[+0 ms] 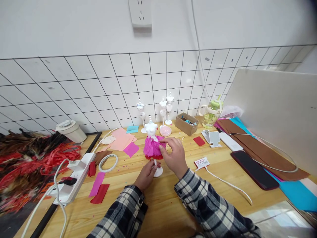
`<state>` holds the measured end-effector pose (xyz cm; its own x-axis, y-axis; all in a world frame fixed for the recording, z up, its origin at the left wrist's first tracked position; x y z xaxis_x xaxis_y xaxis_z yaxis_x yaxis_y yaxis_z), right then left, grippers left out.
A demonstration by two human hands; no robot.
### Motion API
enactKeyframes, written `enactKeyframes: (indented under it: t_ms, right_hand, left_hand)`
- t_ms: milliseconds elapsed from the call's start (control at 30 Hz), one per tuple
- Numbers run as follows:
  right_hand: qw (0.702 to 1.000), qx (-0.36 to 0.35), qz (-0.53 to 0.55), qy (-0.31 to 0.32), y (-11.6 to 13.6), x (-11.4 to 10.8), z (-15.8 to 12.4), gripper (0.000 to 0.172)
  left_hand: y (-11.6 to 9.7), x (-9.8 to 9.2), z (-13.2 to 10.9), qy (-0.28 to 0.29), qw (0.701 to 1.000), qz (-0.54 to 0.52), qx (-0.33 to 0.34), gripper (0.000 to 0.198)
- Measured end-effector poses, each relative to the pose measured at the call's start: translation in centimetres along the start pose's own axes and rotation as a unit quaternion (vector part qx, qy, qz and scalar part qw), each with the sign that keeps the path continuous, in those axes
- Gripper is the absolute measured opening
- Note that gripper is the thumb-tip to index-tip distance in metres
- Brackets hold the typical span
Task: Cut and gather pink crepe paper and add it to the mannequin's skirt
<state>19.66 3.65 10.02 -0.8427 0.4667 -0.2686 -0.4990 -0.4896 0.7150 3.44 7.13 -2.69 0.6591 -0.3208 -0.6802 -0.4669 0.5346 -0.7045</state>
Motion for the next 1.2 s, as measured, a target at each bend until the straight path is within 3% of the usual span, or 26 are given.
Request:
enactKeyframes:
  t_ms: [233, 467, 733, 1000, 1200]
  right_hand:
    - [0.999, 0.022, -0.021, -0.019, 0.6, -0.2, 0.1, 0.018]
    - [0.995, 0.066, -0.056, -0.046, -0.4, -0.7, 0.2, 0.017]
    - [0.992, 0.072, -0.018, -0.103, -2.0, -1.2, -0.1, 0.014]
    - [0.968, 0.189, 0.086, -0.138, -3.3, -0.6, -0.2, 0.025]
    - [0.964, 0.206, 0.105, -0.130, -3.8, -0.8, -0.2, 0.022]
  left_hand:
    - [0.3, 0.1, 0.1, -0.058, 0.987, 0.139, -0.051, 0.027]
    - [0.2, 0.1, 0.2, -0.108, 0.959, 0.258, -0.038, 0.022]
    - [0.0, -0.2, 0.2, -0.133, 0.946, 0.294, -0.037, 0.022]
    - [-0.5, -0.3, 0.1, -0.124, 0.932, 0.330, -0.083, 0.022]
    - [-0.6, -0.2, 0.1, -0.112, 0.941, 0.310, -0.080, 0.022]
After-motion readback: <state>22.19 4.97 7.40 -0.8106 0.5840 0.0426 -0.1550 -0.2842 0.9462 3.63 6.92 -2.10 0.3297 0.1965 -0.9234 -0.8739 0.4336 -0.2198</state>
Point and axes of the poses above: each hand's wrist, its own z-axis towards the middle knuckle, its own x-axis out of the palm, y = z × x, the point moved 3 cm from there along z, towards the middle knuckle, and after that the axes turned 13 degrees about z, right-handed, at the moved point
